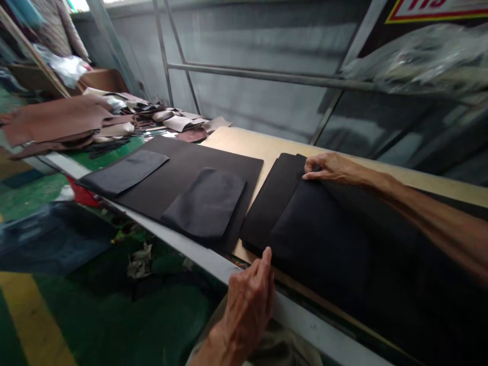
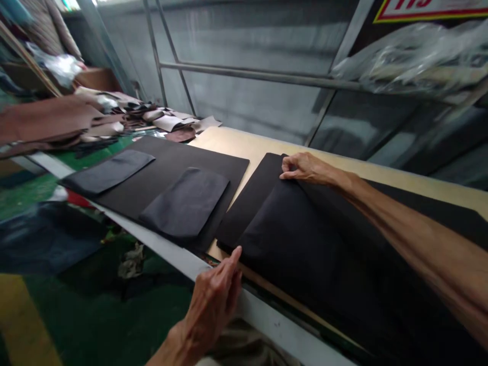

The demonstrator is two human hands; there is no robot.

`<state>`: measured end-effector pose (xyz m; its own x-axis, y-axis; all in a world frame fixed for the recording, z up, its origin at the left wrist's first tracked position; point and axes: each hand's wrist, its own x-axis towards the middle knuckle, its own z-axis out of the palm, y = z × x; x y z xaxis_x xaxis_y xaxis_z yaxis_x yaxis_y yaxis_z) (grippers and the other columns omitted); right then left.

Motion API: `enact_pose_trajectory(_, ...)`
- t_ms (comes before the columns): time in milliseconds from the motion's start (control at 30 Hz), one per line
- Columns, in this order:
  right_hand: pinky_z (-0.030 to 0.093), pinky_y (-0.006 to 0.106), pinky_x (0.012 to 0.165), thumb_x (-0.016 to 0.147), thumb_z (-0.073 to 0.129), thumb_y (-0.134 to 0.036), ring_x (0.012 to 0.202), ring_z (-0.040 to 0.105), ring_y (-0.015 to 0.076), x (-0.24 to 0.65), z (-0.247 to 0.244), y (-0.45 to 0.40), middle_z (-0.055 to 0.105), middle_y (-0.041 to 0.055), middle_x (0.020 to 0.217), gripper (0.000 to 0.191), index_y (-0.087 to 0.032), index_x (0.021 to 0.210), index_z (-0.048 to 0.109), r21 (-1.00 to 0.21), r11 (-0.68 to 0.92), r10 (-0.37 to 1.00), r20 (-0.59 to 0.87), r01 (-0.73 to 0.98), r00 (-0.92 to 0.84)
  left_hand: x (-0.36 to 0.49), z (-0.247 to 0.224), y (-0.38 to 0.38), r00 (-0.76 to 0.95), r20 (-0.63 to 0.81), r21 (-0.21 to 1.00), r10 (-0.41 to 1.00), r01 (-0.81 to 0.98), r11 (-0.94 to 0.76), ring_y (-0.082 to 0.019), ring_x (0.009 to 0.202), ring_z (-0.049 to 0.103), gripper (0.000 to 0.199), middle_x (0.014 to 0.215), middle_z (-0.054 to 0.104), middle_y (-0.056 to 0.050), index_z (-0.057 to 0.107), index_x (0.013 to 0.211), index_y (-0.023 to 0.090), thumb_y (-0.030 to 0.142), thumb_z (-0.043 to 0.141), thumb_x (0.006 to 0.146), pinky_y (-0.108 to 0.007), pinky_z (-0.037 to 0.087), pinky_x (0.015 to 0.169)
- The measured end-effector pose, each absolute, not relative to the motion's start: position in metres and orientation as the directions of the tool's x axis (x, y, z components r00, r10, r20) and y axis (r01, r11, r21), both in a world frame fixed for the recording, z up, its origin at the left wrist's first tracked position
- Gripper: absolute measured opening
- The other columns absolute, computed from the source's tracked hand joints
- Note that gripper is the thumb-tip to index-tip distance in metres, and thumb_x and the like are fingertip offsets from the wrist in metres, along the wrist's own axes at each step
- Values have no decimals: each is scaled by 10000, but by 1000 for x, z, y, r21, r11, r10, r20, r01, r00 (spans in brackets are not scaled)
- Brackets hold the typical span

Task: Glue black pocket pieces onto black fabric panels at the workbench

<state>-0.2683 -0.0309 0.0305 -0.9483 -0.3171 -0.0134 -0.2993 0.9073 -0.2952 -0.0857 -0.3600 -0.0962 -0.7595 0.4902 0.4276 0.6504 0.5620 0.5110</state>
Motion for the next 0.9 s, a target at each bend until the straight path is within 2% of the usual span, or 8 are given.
enact_pose_trajectory(233,305,268,626,792,557,-703,655,452,129,-273,31,-33,528,8,683,524,-181,739,558,-304,899,-344,-38,-317,-938,-86,-97,-355,-752,446,459,485,657,598,-178,684,680,427,906,704,-67,337,1420,132,165,342,994,-286,584,582)
enact_pose_trajectory(367,298,265,644,831,605,-477,663,449,122,-282,30,-36,517,4,693,331,-169,722,553,-194,911,-383,-73,-364,-921,-90,-100,-356,-705,514,406,489,702,585,-172,659,687,462,897,716,-71,294,1452,142,152,313,991,-264,566,520)
enact_pose_trajectory(467,300,267,681,823,644,-377,689,448,125,-289,29,-41,499,2,706,265,-165,711,531,-140,899,-427,-82,-414,-900,-93,-107,-359,-667,504,394,549,743,541,-168,684,694,559,930,722,-78,182,1519,129,135,333,982,-245,570,520)
enact_pose_trajectory(567,308,264,709,831,652,-355,733,450,131,-295,27,-48,496,6,747,256,-161,729,520,-147,891,-444,-74,-430,-893,-94,-119,-359,-655,504,394,564,755,524,-163,691,698,654,993,729,-90,61,1563,137,117,343,973,-225,581,538)
enact_pose_trajectory(733,313,252,684,823,664,-323,689,439,118,-304,21,-59,472,-11,702,258,-156,714,502,-193,886,-449,-138,-421,-883,-94,-135,-353,-663,596,372,453,728,576,-177,622,702,714,1018,745,-93,6,1578,157,110,345,951,-233,554,439)
enact_pose_trajectory(900,286,245,652,792,689,-294,689,449,115,-314,11,-65,486,-12,699,238,-146,714,520,-207,904,-411,-184,-373,-893,-102,-138,-357,-583,622,298,523,794,531,-148,621,712,725,1052,748,-103,-6,1572,119,93,366,950,-172,546,438)
